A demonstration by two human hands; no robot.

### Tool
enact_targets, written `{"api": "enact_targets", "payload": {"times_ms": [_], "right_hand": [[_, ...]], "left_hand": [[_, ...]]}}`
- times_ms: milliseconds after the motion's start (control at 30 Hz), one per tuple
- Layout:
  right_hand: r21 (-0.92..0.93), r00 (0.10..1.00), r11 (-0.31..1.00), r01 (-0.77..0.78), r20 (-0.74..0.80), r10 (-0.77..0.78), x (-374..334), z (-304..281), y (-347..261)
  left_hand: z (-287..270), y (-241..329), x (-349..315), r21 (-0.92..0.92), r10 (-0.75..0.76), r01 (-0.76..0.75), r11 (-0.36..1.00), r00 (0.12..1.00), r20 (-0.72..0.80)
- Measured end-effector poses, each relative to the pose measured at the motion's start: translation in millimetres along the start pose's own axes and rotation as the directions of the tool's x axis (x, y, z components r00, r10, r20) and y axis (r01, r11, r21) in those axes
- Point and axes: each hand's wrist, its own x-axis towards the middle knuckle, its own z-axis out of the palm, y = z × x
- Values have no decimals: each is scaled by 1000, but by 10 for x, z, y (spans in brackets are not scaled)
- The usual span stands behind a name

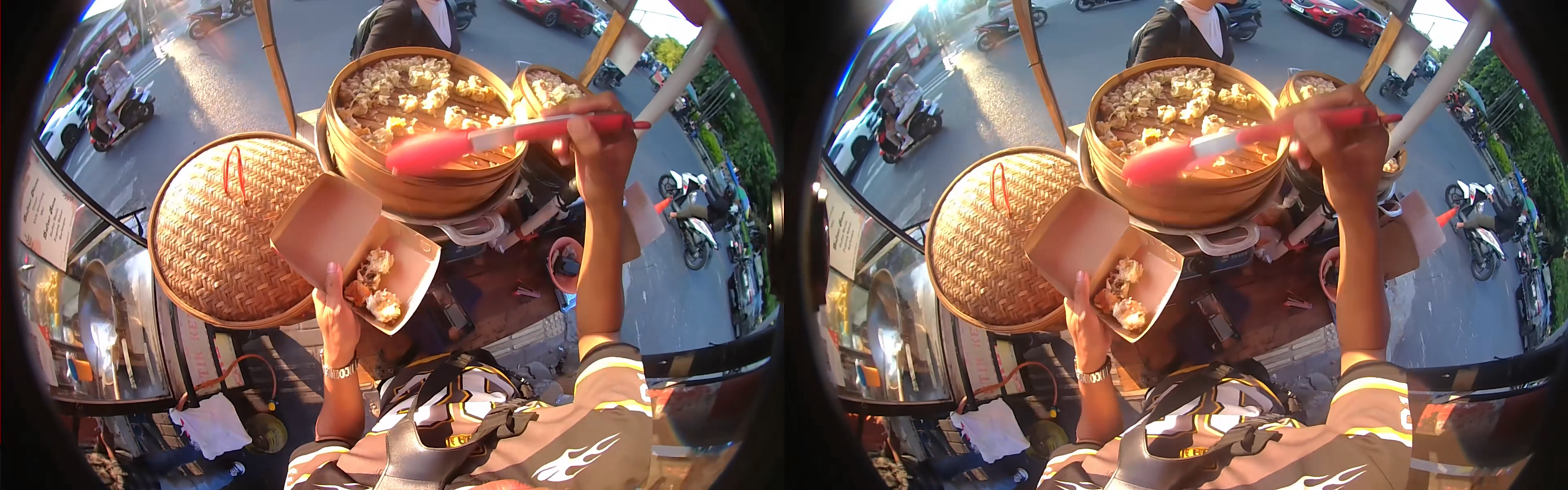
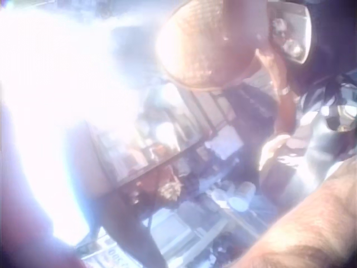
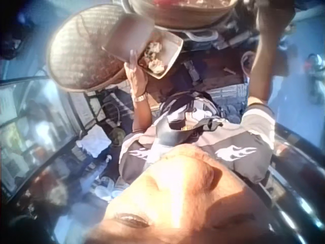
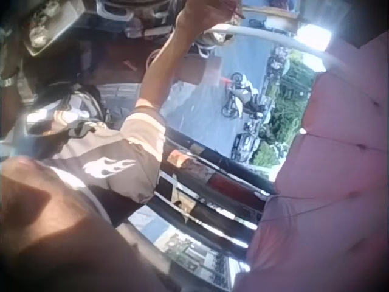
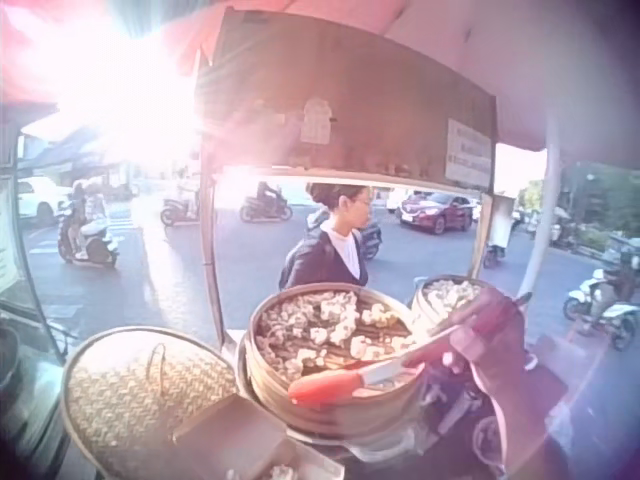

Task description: The person prepares a food container by hand, uses tongs to transfer food items from a steamer into the container, and puts a packet inside. The person closes the lid, places the container in a plastic bag, and hands it to a customer before taking payment from a wallet.

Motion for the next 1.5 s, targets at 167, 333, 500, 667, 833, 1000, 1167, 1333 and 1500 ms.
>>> {"api": "enact_targets", "payload": {"times_ms": [167, 333, 500, 667, 833, 1000, 1167, 1333, 1500], "right_hand": [[-453, 998, 891, 38, -29, -58, 622, -363, 523], [-481, 977, 851, 211, 87, -193, 737, -309, 913], [-271, 995, 960, 69, 82, -48, 712, -438, 1074], [-32, 986, 999, -9, -166, 3, 474, -301, 740], [84, 995, 991, -101, -15, 102, 0, -223, 282], [16, 974, 992, -123, 191, 118, -420, 161, -175], [33, 898, 998, 48, 436, -57, -514, 306, -103], [49, 851, 998, 34, 522, -55, -587, 297, -70], [-24, 986, 1000, -2, 165, 6, -69, -91, -76]], "left_hand": [[-126, -142, 14, 292, 190, -200, 935, 980, 61], [-218, -152, -11, 283, 130, -136, 949, 991, 40], [-18, 23, -63, -1, -16, 16, 1000, 996, -87], [-47, 2, -49, 148, 9, 3, 989, 997, -81], [-83, -61, -41, 182, 114, -107, 977, 993, -27], [139, 139, -24, 107, 53, -53, 993, 999, -1], [73, 60, 3, 47, 57, -62, 997, 995, 87], [163, 94, -22, 44, 48, -52, 998, 995, 83], [-68, -26, -59, -32, 31, -31, 999, 999, 12]]}}
